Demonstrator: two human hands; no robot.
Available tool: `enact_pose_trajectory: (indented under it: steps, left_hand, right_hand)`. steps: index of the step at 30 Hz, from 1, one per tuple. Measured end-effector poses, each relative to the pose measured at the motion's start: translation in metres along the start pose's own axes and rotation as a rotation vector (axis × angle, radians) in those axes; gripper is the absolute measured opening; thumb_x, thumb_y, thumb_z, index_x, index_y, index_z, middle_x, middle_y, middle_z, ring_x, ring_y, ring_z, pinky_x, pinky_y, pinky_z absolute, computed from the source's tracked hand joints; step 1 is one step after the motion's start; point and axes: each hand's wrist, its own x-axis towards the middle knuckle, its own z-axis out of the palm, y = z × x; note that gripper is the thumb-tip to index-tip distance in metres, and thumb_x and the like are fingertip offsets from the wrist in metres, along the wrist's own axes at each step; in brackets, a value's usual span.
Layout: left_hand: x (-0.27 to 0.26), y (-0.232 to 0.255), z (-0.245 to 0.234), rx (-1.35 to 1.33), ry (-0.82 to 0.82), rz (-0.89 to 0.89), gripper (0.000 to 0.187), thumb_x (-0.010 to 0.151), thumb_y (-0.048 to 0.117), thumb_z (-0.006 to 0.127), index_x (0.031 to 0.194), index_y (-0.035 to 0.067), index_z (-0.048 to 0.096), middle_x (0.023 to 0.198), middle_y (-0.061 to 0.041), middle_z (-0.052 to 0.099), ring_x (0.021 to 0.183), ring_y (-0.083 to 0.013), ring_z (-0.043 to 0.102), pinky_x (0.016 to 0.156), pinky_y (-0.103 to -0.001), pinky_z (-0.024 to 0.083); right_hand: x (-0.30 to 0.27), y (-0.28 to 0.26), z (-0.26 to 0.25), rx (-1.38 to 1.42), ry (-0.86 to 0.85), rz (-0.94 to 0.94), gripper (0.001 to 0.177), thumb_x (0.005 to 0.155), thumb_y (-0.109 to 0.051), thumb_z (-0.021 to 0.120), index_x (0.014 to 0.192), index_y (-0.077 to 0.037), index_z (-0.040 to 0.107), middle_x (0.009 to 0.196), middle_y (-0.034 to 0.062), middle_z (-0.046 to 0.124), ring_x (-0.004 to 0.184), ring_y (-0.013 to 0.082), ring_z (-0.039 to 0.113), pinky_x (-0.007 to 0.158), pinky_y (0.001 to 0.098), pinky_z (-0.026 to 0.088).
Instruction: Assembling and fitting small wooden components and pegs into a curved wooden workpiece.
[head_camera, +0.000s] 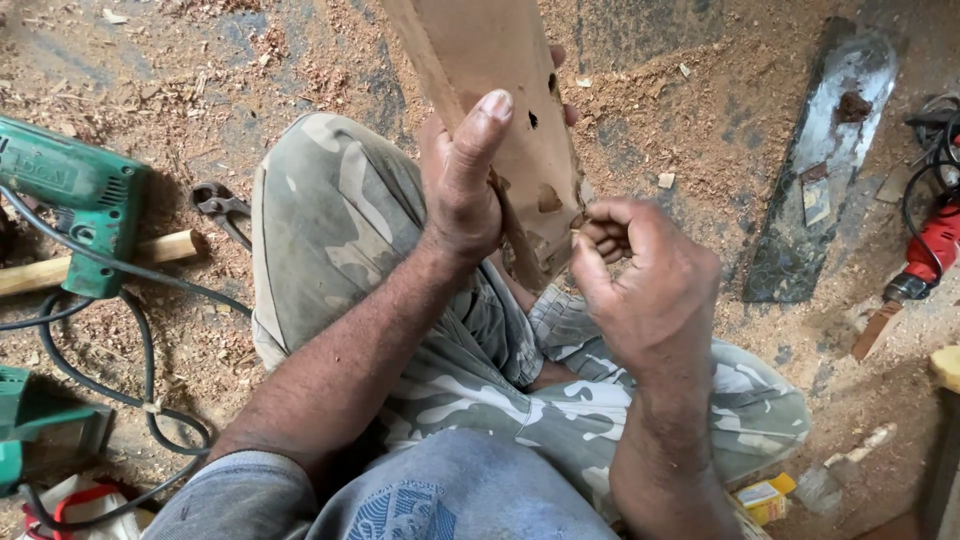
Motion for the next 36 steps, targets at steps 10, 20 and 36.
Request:
enact_pose_trajectory:
  steps: [10, 20, 36]
  left_hand:
    - [0.002, -0.001, 0.000, 0.037, 0.026, 0.007, 0.085, 0.096, 0.057, 0.061, 0.145, -0.011, 0.047, 0.133, -0.027, 0.062, 0.109, -0.0267, 0.072, 0.087, -0.046, 0.068]
    - [0.003, -0.003, -0.004, -0.067, 0.075, 0.043, 0.078, 0.102, 0.053, 0.060, 0.141, -0.014, 0.049, 0.134, -0.027, 0.061, 0.108, -0.0281, 0.071, 0.090, -0.041, 0.063]
    - [0.010, 0.027, -0.006, -0.203, 0.136, -0.001, 0.087, 0.094, 0.052, 0.069, 0.148, -0.008, 0.037, 0.128, -0.028, 0.058, 0.097, -0.0312, 0.069, 0.081, -0.044, 0.065]
  right_hand:
    - [-0.003, 0.000, 0.006, 0.052, 0.105, -0.054, 0.015, 0.096, -0.010, 0.082, 0.109, -0.005, 0.076, 0.099, 0.0107, 0.077, 0.086, 0.0170, 0.076, 0.070, 0.0270, 0.062]
    - [-0.026, 0.003, 0.029, 0.008, 0.230, -0.137, 0.034, 0.098, -0.018, 0.082, 0.129, -0.008, 0.073, 0.115, 0.0079, 0.062, 0.100, 0.0183, 0.063, 0.085, 0.0316, 0.056]
    - [0.031, 0.114, 0.039, 0.646, 0.325, 0.412, 0.026, 0.101, -0.011, 0.063, 0.124, -0.002, 0.068, 0.113, 0.0128, 0.070, 0.092, 0.0176, 0.068, 0.078, 0.0285, 0.059]
